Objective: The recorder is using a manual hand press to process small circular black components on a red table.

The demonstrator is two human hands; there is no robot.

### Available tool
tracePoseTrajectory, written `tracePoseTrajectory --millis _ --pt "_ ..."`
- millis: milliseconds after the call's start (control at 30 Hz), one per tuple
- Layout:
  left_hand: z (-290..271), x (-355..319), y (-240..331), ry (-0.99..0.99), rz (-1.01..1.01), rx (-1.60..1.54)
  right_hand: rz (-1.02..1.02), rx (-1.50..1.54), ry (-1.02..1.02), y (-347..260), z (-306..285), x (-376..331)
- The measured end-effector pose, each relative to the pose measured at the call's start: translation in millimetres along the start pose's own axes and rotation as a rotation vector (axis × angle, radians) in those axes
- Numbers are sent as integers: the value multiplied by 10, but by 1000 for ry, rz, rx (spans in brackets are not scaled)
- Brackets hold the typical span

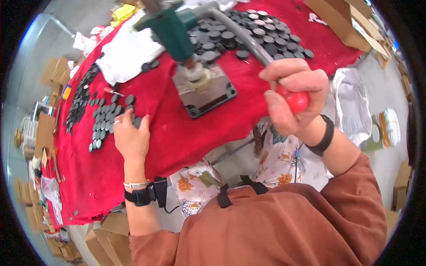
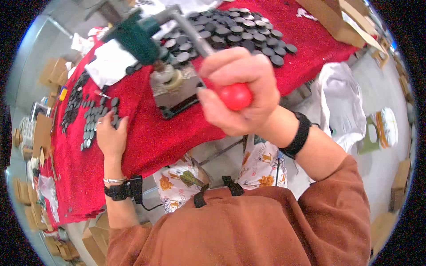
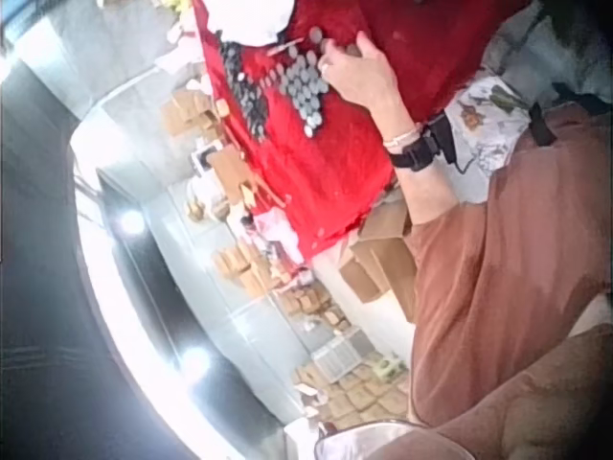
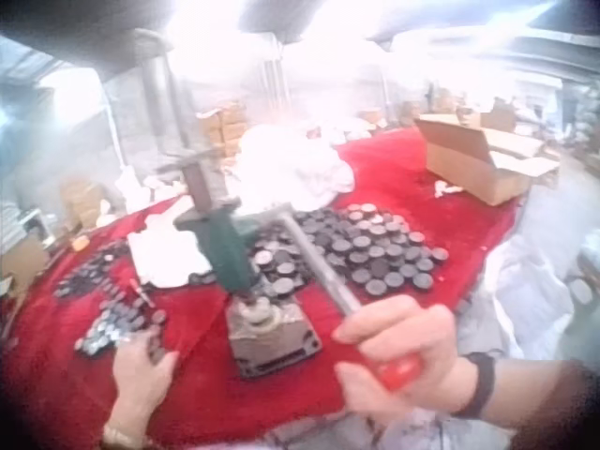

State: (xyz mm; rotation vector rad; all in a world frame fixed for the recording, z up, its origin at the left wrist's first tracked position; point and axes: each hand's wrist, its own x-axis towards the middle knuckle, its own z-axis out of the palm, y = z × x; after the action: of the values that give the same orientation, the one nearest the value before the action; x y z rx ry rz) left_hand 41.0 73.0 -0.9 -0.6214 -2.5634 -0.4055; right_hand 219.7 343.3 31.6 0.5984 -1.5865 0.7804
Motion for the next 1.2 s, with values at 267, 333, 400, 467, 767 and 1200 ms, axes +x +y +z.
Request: tracePoseTrajectory --millis 267,333,400,467,767,1200 --pt "26 7 -123 -210 40 228 -124 -187 -1 63 -92 754" --pt "-33 22 -44 -203 -46 106 -157 -210 60 188 -30 1006" --pt "-29 42 105 -173 -59 -361 -76 -167 110 265 47 1160" --pt "74 111 319 -208 -141 -909 6 -98 147 305 122 1248" --pt "438 379 1061 -205 112 -919 -64 -139 127 384 105 1255" --pt "488 348 844 -145 59 -876 -74 35 -105 33 -40 89"
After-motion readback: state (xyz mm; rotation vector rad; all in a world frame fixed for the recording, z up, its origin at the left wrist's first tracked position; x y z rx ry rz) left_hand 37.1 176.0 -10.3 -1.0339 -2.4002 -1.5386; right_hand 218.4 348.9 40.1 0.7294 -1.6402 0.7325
